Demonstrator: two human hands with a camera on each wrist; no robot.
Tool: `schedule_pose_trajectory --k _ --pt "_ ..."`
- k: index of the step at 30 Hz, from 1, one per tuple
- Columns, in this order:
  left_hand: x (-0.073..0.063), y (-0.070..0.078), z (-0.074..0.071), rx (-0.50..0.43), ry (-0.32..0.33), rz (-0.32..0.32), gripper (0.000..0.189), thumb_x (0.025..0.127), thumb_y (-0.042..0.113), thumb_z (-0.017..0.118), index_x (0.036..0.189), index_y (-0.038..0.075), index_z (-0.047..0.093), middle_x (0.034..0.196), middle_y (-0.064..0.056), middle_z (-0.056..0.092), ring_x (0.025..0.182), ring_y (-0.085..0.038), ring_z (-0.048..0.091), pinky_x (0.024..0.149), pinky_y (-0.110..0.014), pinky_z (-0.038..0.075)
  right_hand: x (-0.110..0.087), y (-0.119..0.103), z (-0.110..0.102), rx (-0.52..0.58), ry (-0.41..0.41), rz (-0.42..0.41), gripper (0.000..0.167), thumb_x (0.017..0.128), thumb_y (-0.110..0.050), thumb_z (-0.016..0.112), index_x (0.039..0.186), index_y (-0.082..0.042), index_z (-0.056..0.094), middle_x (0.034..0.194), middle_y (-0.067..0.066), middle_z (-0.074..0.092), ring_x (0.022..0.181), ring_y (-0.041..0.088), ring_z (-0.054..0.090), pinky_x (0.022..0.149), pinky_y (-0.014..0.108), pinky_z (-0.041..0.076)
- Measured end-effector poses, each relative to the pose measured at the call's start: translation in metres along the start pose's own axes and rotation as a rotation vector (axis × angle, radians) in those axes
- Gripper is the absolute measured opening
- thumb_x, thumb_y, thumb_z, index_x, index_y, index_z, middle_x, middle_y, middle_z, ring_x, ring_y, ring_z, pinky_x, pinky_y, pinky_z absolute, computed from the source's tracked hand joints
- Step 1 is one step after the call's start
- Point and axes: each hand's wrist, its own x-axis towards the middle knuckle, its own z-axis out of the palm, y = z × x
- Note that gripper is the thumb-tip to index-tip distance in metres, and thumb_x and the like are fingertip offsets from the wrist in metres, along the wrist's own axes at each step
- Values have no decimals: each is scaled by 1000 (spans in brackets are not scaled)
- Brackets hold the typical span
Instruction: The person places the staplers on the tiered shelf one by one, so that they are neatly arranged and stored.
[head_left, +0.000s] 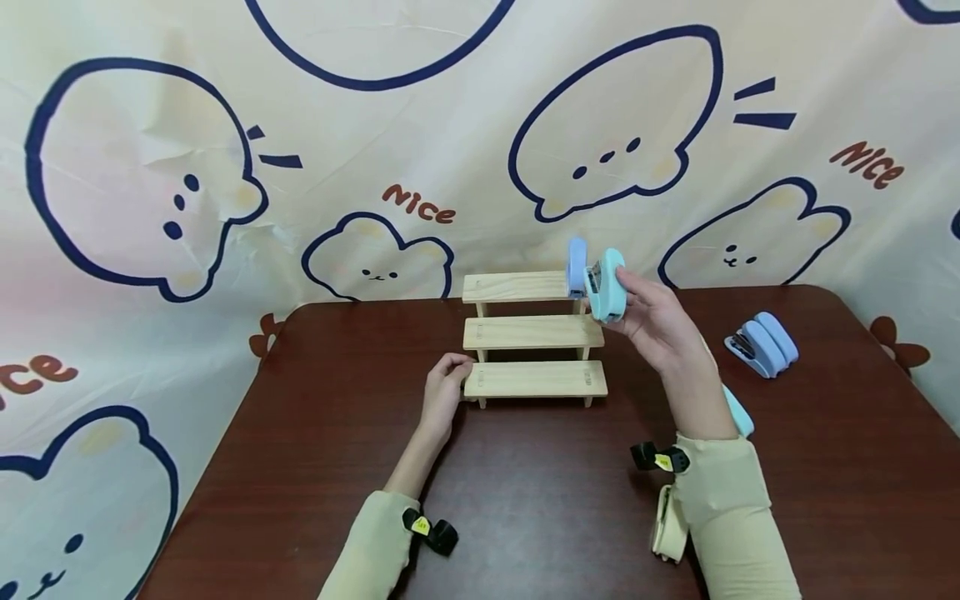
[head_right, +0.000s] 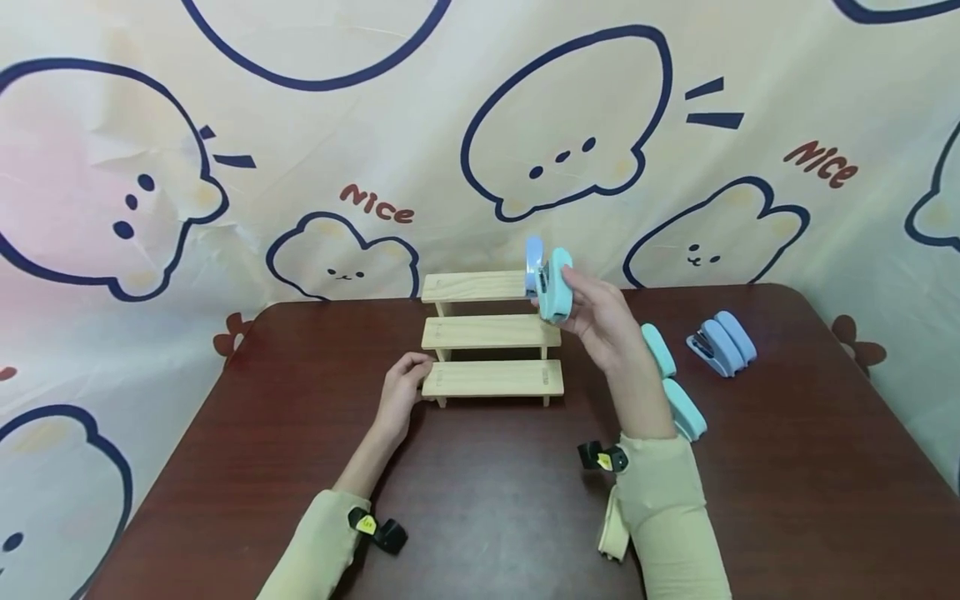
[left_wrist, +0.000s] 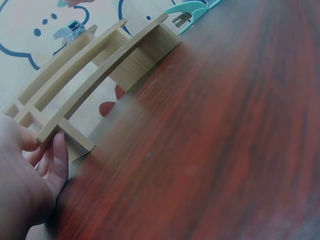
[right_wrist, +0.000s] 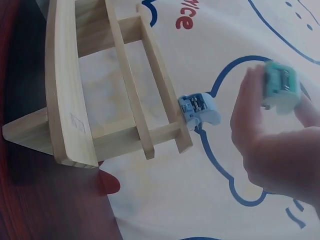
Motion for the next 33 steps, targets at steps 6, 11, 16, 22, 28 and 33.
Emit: schedule_pose_trajectory --k 6,11,16,22,28,33 --pt "-1 3 0 -17 -10 -10 23 103 6 53 113 -14 62 108 -15 63 87 -17 55 68 -28 49 -1 -3 5 12 -61 7 70 110 -33 48 167 -10 13 161 23 15 102 27 71 79 31 62" --pt "-1 2 0 -15 -16 -11 23 104 5 53 113 -13 62 107 -14 62 83 -16 53 65 -28 49 -7 -7 8 -15 -68 3 70 110 -28 49 166 -6 13 160 23 18 111 27 66 89 35 59" --pt "14 -21 -1 -4 -11 -19 22 104 6 52 113 -12 62 108 -14 62 85 -16 52 69 -29 48 -12 -10 11 -139 -86 1 64 111 -19 48 163 2 17 161 24 20 116 26 64 97 33 55" --pt "21 -37 -3 -13 16 -8 24 104 11 55 114 -9 65 107 -10 63 82 -15 52 69 -28 46 -14 -8 15 -6 -109 -16 64 112 -24 43 165 -1 14 163 27 15 115 30 68 100 37 53" --pt "18 -37 -1 -36 16 10 22 103 12 57 111 -6 66 107 -12 63 84 -16 54 67 -27 48 -15 -6 18 228 -59 -18 63 112 -22 38 167 -12 9 169 20 3 136 38 52 107 44 44" --pt "18 -35 -3 -24 27 19 20 102 11 57 109 -5 67 106 -11 64 85 -15 53 69 -27 47 -15 -7 22 343 -36 -24 67 112 -23 41 168 -20 4 171 13 -5 149 38 33 111 45 39"
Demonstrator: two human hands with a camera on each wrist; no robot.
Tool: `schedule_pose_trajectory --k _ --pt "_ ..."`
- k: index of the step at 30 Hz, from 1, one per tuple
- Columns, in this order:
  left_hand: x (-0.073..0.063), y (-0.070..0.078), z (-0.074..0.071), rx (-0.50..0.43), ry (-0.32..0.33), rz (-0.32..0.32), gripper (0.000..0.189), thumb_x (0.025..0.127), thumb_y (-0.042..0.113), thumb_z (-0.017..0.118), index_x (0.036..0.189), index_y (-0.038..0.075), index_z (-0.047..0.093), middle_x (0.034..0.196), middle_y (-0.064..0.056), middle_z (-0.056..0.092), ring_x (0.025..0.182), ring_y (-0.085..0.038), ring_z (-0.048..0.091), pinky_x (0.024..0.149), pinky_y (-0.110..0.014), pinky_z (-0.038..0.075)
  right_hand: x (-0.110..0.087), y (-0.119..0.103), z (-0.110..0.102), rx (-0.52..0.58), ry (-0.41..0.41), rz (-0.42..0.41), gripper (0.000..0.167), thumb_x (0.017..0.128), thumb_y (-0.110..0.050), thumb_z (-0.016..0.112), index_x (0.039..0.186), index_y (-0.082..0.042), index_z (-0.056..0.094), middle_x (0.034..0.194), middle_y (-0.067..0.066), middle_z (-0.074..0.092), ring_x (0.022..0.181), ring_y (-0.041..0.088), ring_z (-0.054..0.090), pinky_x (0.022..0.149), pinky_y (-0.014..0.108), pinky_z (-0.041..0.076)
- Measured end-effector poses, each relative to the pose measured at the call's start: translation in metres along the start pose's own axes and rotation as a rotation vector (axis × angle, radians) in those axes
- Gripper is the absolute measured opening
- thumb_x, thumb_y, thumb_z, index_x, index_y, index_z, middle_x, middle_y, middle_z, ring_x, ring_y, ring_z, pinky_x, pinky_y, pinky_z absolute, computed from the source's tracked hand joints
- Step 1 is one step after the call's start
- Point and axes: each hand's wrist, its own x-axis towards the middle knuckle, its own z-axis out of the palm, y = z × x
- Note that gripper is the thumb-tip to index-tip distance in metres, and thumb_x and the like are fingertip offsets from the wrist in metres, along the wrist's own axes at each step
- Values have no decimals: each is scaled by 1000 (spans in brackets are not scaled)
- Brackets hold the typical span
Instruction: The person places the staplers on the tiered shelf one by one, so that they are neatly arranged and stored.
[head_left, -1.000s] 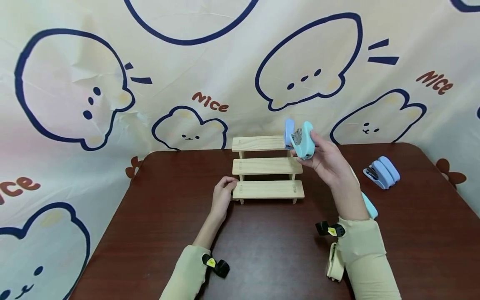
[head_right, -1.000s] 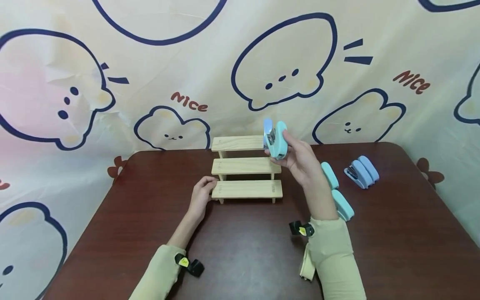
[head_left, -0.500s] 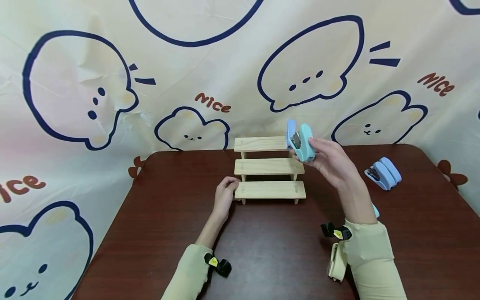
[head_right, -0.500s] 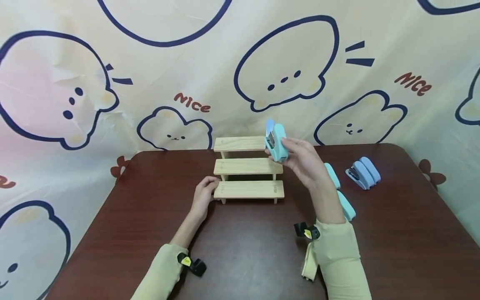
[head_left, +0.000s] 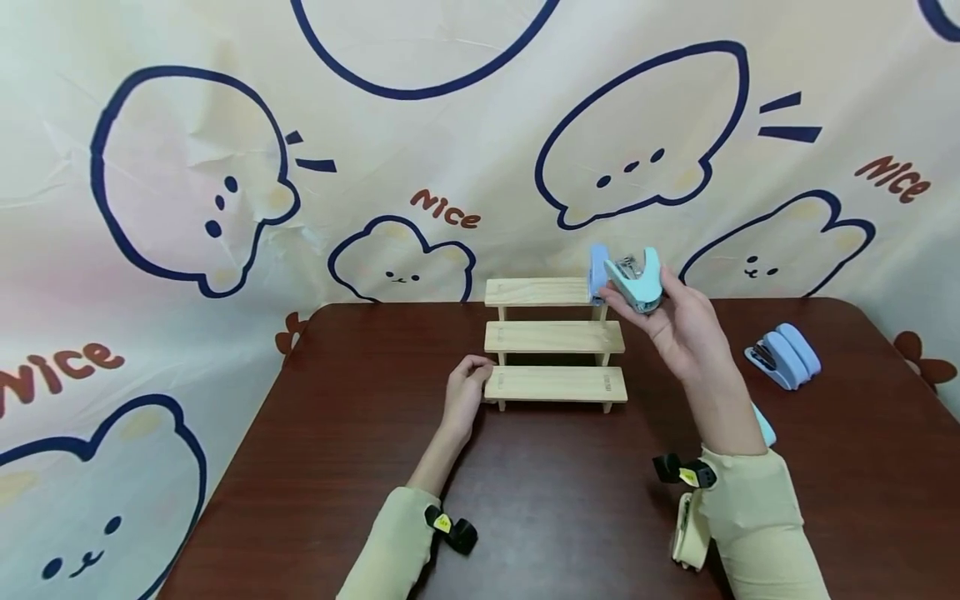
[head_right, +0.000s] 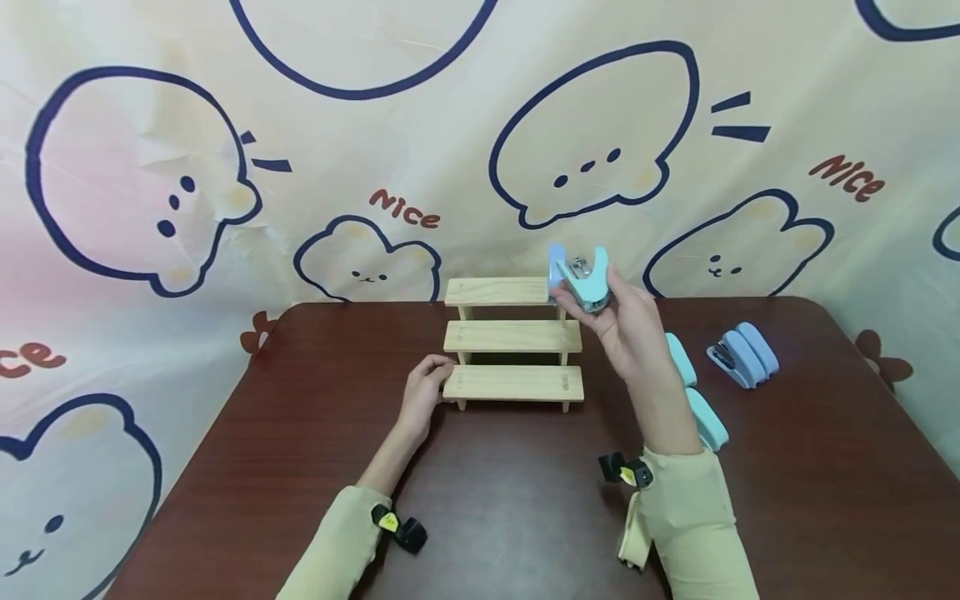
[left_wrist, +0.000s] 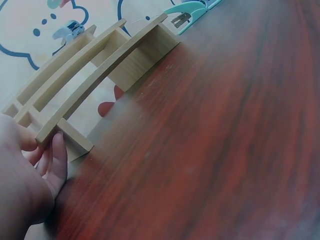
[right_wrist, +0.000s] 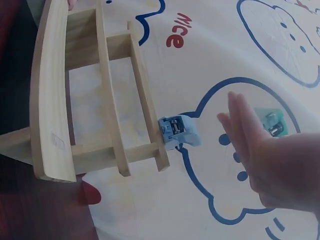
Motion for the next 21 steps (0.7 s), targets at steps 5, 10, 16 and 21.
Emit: schedule_pose_trajectory --k 5,10,16,21 --pt "1 -2 3 1 8 6 20 102 10 57 108 -6 67 106 -13 65 85 -15 54 68 -26 46 1 -4 4 -264 61 -36 70 109 -24 52 166 -9 14 167 18 13 129 30 58 107 41 47" --pt "0 -1 3 -11 -2 8 21 102 9 56 110 -8 66 104 -13 64 79 -14 54 62 -25 48 6 -3 17 -693 192 -69 64 110 -31 51 158 6 32 157 19 33 120 18 54 105 29 47" --pt "0 0 2 -25 -16 3 22 103 9 55 111 -9 65 104 -13 63 75 -14 53 58 -26 49 14 4 30 -877 203 -114 54 109 -21 53 149 15 42 153 28 40 117 18 57 108 33 47" --pt "0 -1 2 -38 -16 5 24 103 10 55 113 -10 65 104 -14 63 72 -14 52 57 -26 48 21 11 38 -834 206 -166 49 103 -9 62 144 16 48 145 30 50 105 15 65 87 22 57"
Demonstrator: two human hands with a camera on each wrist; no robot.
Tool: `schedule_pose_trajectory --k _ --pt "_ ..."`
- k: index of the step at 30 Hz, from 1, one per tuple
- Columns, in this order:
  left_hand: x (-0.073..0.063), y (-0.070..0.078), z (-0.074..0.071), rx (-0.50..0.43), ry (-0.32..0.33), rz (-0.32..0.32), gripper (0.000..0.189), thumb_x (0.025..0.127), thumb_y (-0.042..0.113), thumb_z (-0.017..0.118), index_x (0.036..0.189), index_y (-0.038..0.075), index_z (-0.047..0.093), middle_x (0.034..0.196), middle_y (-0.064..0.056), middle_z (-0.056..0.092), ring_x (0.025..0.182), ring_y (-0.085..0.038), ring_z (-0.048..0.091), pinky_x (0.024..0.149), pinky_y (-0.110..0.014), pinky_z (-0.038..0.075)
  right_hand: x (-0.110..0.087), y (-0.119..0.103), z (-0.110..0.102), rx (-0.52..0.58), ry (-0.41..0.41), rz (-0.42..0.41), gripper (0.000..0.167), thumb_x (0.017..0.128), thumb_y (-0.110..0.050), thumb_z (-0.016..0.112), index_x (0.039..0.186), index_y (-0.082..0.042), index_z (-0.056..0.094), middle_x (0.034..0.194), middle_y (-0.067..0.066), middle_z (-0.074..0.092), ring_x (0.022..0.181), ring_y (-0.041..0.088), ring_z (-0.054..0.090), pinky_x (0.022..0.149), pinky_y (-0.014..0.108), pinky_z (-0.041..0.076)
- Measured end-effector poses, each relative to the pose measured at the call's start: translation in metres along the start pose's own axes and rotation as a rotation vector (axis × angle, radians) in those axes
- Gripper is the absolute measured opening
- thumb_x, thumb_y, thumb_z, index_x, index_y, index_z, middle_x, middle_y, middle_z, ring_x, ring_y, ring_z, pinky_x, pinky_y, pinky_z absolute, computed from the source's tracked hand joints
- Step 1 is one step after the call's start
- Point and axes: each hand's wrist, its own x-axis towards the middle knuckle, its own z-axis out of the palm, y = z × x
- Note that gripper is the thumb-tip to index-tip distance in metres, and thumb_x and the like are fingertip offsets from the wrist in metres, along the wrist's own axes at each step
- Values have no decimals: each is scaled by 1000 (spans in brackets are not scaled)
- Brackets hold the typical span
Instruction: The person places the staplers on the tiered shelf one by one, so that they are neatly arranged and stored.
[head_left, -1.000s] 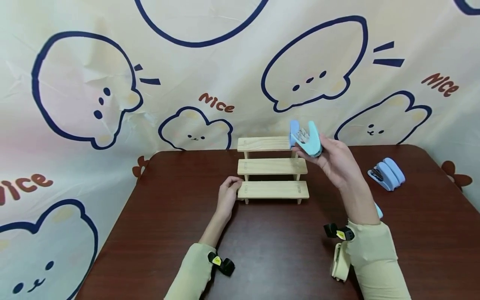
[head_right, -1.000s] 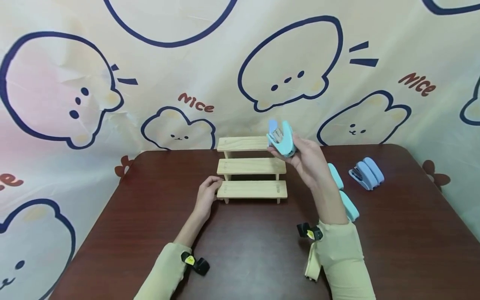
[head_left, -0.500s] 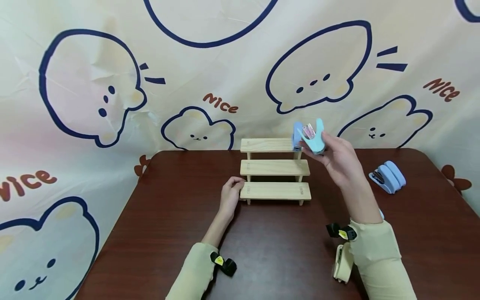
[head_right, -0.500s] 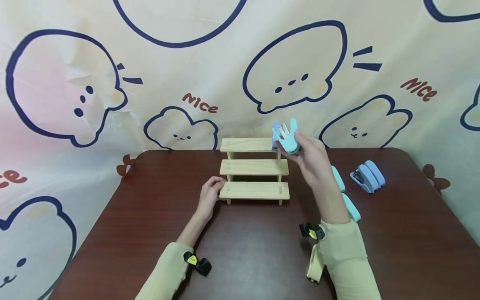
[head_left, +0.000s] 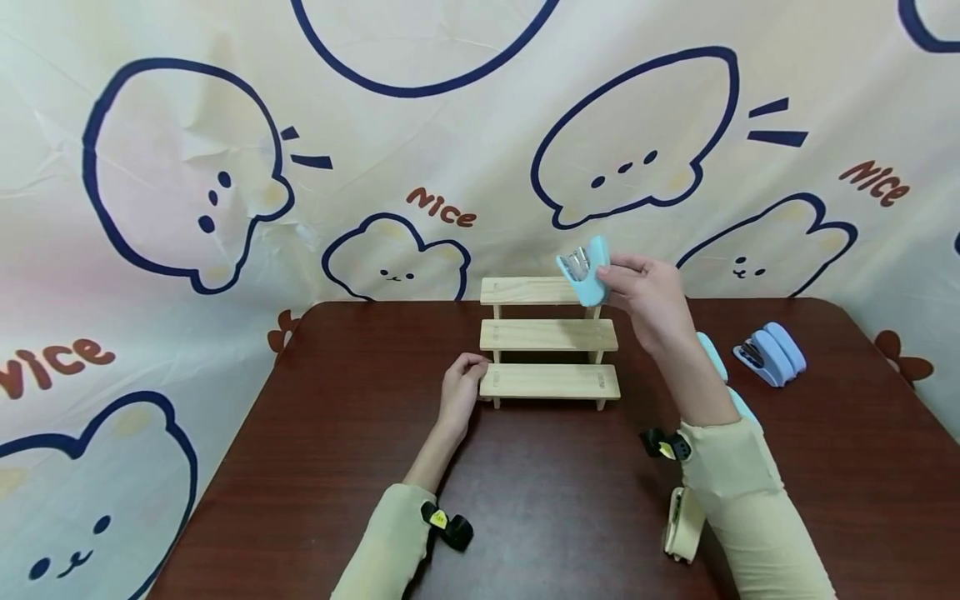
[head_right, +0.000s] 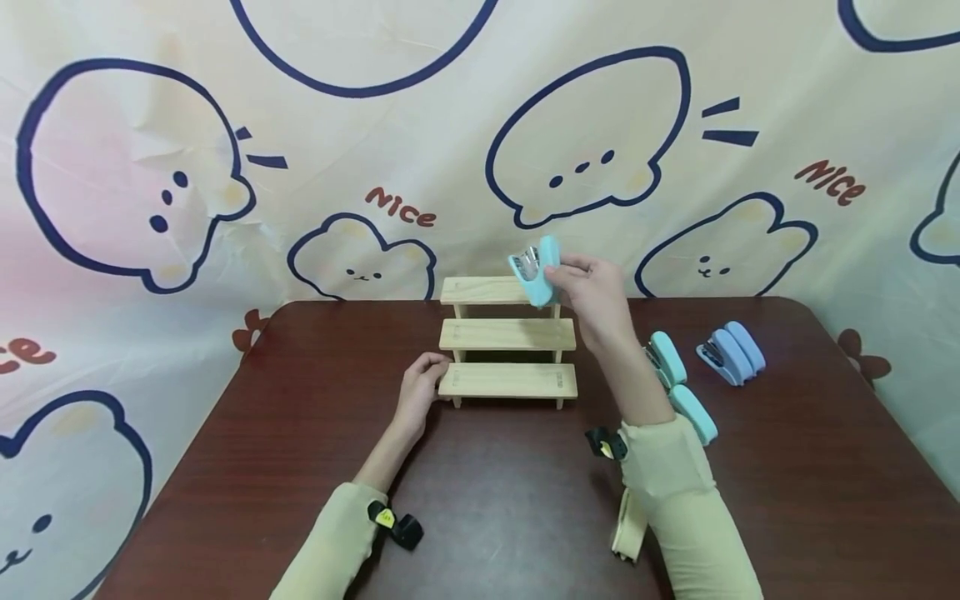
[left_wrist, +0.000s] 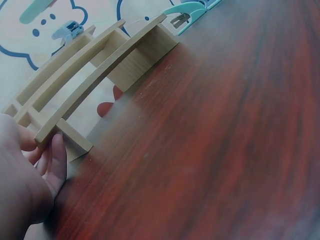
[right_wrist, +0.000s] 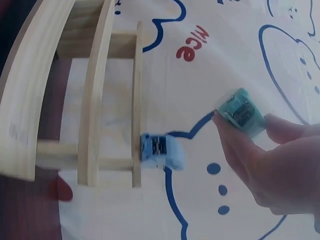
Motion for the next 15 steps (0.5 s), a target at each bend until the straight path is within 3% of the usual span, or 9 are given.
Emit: schedule_pose_trajectory --k 4,10,15 --pt "0 1 0 11 10 -4 22 103 10 56 111 -8 66 102 -13 63 73 -13 53 57 -26 49 5 0 9 -54 28 -2 48 102 -10 66 142 13 53 143 27 55 109 19 65 87 24 58" --pt "-2 6 0 32 19 8 22 102 9 56 109 -9 66 104 -15 65 78 -14 53 59 -25 48 17 2 28 -263 149 -63 37 97 -14 74 127 7 68 126 21 70 107 24 69 90 34 59" --pt "0 0 0 34 24 9 21 101 10 57 108 -7 67 102 -13 66 76 -14 54 60 -26 49 30 9 44 -310 208 -114 32 93 -12 79 119 5 72 115 19 74 102 24 72 88 34 60"
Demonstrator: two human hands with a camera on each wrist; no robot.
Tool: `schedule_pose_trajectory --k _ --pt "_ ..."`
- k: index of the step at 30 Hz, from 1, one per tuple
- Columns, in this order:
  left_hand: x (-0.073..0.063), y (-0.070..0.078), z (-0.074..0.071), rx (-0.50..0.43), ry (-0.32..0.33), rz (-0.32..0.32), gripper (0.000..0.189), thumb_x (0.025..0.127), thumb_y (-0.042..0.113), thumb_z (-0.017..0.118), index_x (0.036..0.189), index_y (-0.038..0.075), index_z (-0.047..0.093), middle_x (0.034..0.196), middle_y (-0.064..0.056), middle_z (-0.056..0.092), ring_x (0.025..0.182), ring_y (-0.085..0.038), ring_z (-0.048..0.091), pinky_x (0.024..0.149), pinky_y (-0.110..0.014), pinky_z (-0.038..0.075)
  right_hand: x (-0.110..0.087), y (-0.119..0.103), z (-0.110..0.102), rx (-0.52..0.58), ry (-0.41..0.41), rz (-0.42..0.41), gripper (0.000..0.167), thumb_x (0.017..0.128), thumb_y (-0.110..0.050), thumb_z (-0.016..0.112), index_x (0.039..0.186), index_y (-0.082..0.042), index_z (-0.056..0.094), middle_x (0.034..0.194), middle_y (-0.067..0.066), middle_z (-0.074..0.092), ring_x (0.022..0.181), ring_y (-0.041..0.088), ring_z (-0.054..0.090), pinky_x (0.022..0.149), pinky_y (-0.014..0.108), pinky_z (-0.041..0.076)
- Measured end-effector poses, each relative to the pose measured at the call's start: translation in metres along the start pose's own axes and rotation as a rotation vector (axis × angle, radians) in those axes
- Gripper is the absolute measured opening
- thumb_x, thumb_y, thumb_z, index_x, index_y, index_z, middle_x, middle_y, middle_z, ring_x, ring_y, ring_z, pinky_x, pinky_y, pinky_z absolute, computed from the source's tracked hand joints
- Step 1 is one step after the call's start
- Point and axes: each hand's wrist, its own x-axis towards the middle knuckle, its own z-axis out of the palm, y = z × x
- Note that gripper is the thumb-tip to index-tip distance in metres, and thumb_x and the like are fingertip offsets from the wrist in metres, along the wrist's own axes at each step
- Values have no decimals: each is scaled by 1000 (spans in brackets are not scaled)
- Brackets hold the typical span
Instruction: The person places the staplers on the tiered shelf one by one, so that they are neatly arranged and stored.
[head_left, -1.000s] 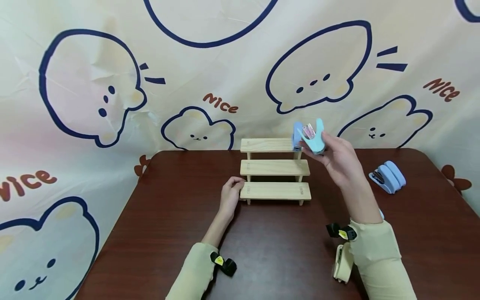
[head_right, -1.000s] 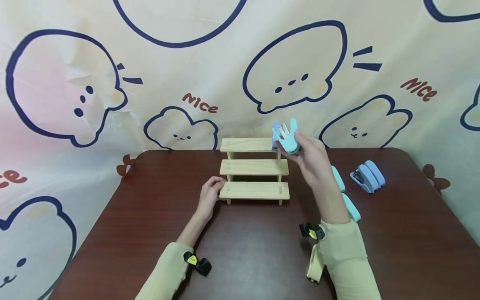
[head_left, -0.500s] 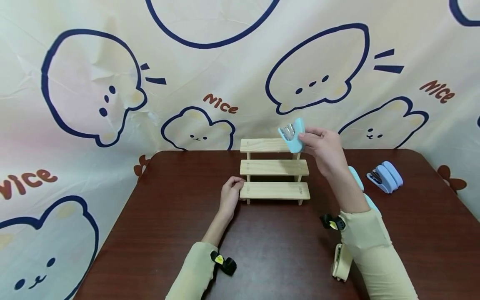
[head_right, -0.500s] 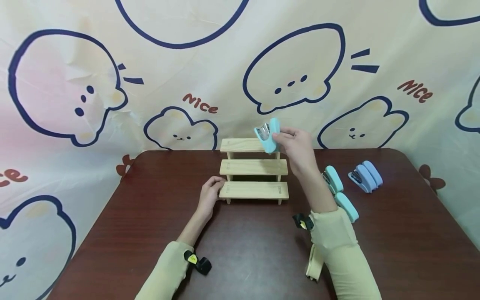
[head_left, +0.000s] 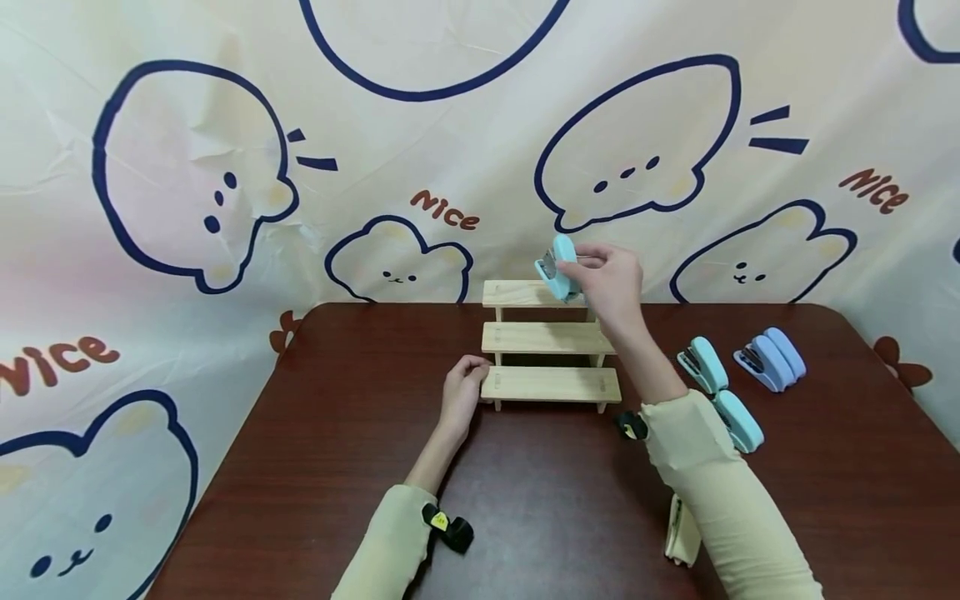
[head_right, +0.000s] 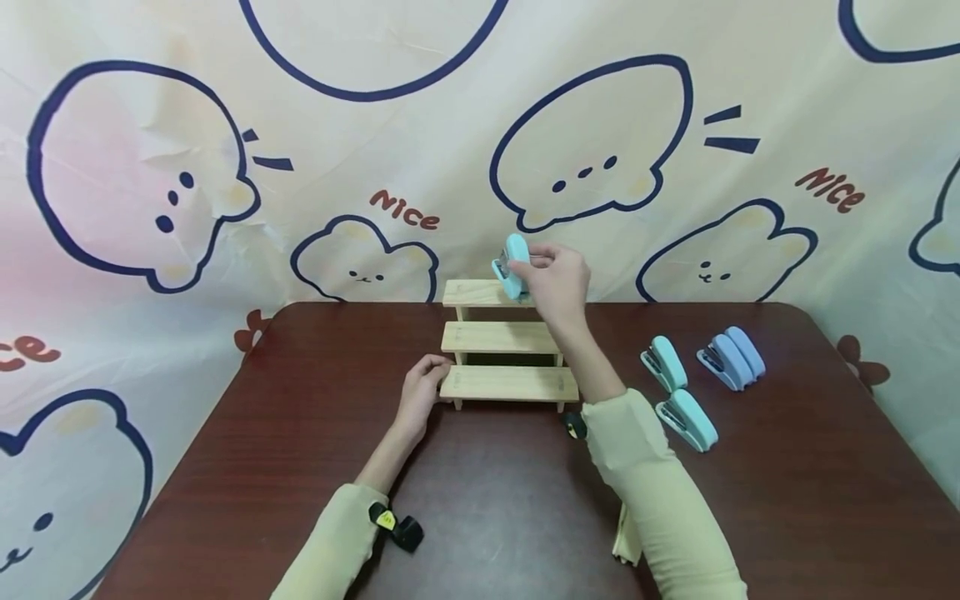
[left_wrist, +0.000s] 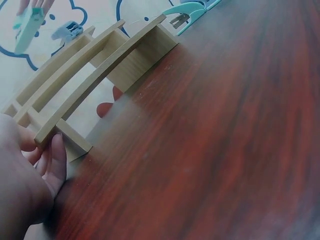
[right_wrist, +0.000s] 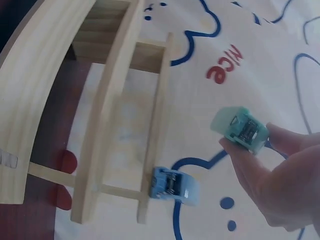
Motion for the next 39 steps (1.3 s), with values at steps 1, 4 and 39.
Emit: schedule_pose_trajectory --k 1,4,39 --pt "0 0 0 4 0 1 21 101 10 57 107 -7 68 102 -13 66 77 -14 55 62 -26 49 2 1 3 -5 10 -5 32 92 -11 80 119 5 72 114 20 74 103 25 72 89 35 60" --pt "0 -1 0 14 3 5 20 101 10 57 106 -5 69 101 -12 66 81 -14 55 67 -26 47 7 6 11 -35 35 -6 36 89 -10 82 119 6 72 113 20 74 105 27 72 91 37 59" --pt "0 -2 -1 41 7 17 20 101 10 57 106 -4 69 105 -14 68 90 -19 57 77 -29 45 16 39 37 -138 139 -31 32 86 -14 86 108 5 73 101 19 74 93 29 73 69 25 55"
